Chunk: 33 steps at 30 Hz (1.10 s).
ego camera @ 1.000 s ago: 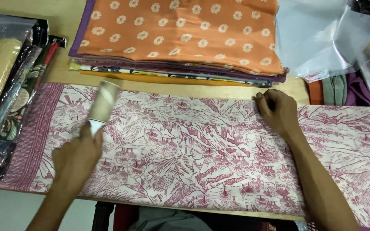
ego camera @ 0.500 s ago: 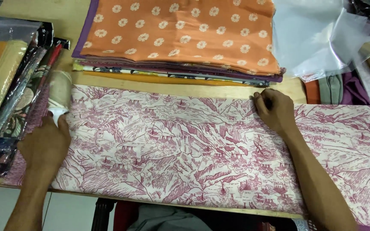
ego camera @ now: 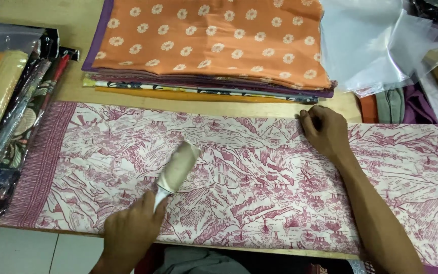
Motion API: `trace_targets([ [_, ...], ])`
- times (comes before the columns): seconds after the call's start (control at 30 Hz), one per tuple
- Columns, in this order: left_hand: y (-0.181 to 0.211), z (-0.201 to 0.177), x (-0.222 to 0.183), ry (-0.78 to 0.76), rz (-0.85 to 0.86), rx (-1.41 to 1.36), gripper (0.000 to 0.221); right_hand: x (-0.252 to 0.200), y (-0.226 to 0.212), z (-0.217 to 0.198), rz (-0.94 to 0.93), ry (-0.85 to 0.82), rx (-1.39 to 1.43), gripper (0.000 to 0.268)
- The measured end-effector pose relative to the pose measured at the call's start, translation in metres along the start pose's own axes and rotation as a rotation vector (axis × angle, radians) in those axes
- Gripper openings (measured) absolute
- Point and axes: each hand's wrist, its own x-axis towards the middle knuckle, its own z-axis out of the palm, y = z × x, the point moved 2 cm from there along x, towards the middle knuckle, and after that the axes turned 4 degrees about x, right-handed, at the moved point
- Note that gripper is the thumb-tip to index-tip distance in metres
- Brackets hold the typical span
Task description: Using a lint roller to remove lint and dust from a patterned scarf spread out on a work surface.
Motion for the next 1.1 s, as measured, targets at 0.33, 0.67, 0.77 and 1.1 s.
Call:
trace_targets([
  [0.33,-0.045,-0.016,0.02,-0.151,-0.16,0.218,0.059,0.0,0.006,0.002,-0.021,0.009,-0.023,0.042],
  [0.67,-0.101,-0.01,0.028,-0.104,-0.314,0.305,0.055,-0.001,0.007,0.002,-0.027,0.016,-0.009,0.041],
  [0.77,-0.124,0.002,0.028,0.002,-0.345,0.396,0.057,-0.001,0.003,0.0,-0.033,0.016,0.004,0.038],
  [1.1,-0.17,0.022,0.031,-0.031,-0.533,0.217,0.055,-0.002,-0.002,-0.002,0.012,0.005,0.003,0.041],
])
